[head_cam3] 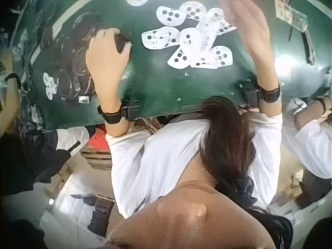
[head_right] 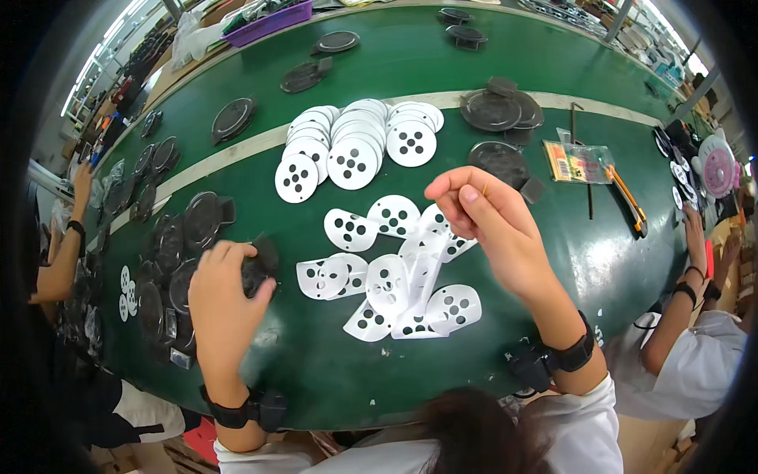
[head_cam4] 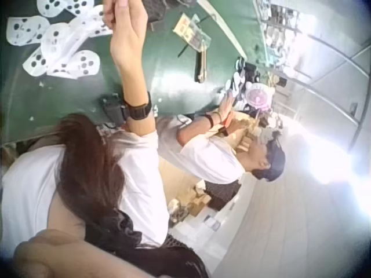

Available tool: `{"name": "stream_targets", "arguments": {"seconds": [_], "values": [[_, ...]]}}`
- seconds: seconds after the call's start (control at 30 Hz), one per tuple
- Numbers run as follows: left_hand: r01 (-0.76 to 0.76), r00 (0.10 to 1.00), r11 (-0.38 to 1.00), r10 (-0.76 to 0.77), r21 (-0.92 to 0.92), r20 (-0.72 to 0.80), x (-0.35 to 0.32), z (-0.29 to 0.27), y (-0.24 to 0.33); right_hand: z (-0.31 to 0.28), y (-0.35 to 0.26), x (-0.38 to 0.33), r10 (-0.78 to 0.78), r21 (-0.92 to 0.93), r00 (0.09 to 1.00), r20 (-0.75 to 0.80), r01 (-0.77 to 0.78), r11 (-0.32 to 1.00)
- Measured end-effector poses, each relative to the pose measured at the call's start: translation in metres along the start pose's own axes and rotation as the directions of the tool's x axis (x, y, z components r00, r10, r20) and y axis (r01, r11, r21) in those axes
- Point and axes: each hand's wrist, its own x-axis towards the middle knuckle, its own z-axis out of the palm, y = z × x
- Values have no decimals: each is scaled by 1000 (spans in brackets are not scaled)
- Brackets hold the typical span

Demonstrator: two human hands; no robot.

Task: Assembling plastic housing components by inserting white circular templates into black plastic bases.

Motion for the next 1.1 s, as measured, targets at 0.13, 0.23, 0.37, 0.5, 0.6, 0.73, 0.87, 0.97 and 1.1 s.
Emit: {"name": "stream_targets", "arguments": {"seconds": [0.13, 0.23, 0.37, 0.5, 0.6, 0.73, 0.87, 0.97, 1.1], "values": [[-104, 994, 982, 105, 159, 3, 5, 11, 7, 10, -5, -3, 18, -186, 1000, 26, -13, 982], [-231, 970, 972, 233, 41, -63, 20, 29, 6, 18, -5, -5, 52, -310, 999, -2, -50, 949], [-291, 950, 956, 292, 26, -106, 31, 65, -15, 19, -2, -6, 8, -251, 1000, 16, -4, 968], [-231, 968, 970, 236, 69, -82, 33, 68, -14, 20, -3, -9, 35, -268, 999, 24, -28, 963], [-137, 988, 987, 131, -80, -77, 37, 65, -13, 20, -4, -8, 53, -244, 999, 11, -49, 969], [-184, 972, 981, 171, -66, -162, 48, 73, -22, 18, -3, -7, 20, -192, 1000, 22, -16, 981], [-116, 985, 993, 113, -16, -134, 64, 62, -10, 14, -2, -7, 34, -251, 999, 25, -27, 968], [-172, 953, 984, 177, 43, -244, 70, 64, -14, 16, -6, -10, 22, -309, 999, -38, -33, 950], [-207, 949, 746, -3, -633, -314, 56, 44, 10, 15, -11, -11, -147, -586, 989, -8, 114, 802]]}}
